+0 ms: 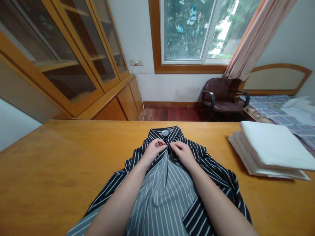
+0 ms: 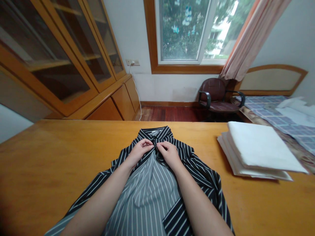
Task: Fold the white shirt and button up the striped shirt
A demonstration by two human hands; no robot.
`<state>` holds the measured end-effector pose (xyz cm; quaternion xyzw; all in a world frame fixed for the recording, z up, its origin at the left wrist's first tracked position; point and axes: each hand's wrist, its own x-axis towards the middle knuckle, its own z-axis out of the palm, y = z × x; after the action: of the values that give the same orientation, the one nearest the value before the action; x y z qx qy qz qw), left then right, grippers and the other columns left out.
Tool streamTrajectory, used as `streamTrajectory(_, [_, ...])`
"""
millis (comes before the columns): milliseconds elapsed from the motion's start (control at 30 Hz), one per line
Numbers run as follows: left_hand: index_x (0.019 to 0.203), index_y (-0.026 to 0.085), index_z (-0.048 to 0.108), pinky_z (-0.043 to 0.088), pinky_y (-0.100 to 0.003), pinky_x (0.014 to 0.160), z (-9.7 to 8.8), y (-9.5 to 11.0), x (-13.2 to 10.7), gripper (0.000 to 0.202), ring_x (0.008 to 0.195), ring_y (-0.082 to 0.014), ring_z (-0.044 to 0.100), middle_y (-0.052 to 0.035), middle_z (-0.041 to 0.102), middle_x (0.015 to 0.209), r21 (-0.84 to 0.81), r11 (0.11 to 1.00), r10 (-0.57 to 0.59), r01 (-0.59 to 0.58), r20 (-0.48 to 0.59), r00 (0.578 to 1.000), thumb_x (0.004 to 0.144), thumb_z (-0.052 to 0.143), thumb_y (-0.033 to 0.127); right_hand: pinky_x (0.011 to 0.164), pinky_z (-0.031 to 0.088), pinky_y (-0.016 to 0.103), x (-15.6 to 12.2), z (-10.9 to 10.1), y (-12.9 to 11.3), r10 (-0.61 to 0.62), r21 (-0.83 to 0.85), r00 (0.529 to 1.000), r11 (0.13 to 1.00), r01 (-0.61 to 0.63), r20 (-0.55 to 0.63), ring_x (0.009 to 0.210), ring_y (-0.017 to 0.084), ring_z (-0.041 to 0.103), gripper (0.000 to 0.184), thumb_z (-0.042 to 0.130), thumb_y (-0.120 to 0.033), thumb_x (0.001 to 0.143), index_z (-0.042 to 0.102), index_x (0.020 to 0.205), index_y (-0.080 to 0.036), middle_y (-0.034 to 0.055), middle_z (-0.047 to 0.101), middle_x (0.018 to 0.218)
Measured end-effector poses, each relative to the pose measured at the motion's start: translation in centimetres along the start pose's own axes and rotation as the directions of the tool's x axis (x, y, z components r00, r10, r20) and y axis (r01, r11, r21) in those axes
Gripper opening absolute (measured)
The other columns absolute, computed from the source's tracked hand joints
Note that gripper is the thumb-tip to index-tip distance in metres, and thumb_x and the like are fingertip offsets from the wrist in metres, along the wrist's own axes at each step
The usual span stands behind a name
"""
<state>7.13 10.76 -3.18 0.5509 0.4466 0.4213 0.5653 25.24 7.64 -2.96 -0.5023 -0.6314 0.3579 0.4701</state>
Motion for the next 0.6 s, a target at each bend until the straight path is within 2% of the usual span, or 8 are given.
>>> streamTrajectory(600, [0.086, 0.018, 0.063, 0.048, -0.03, 0.084, -0.01, 0.16, -0.07, 0.029, 0.084, -0.016, 0.062, -0.0004, 0.065, 0.085, 0.013, 1.0, 0.002, -0.002, -0.001, 1.0, 0.07, 0.077, 0.037, 0.084, 0.049, 0.032, 0.05, 0.03, 0.42, -0.027, -0.018, 1.0, 0.999, 0.027, -0.011, 0.089, 0.02, 0.067, 0.018, 0.062, -0.032, 0.088, 0.076, 0.094, -0.023, 0.004, 0.073, 0.092])
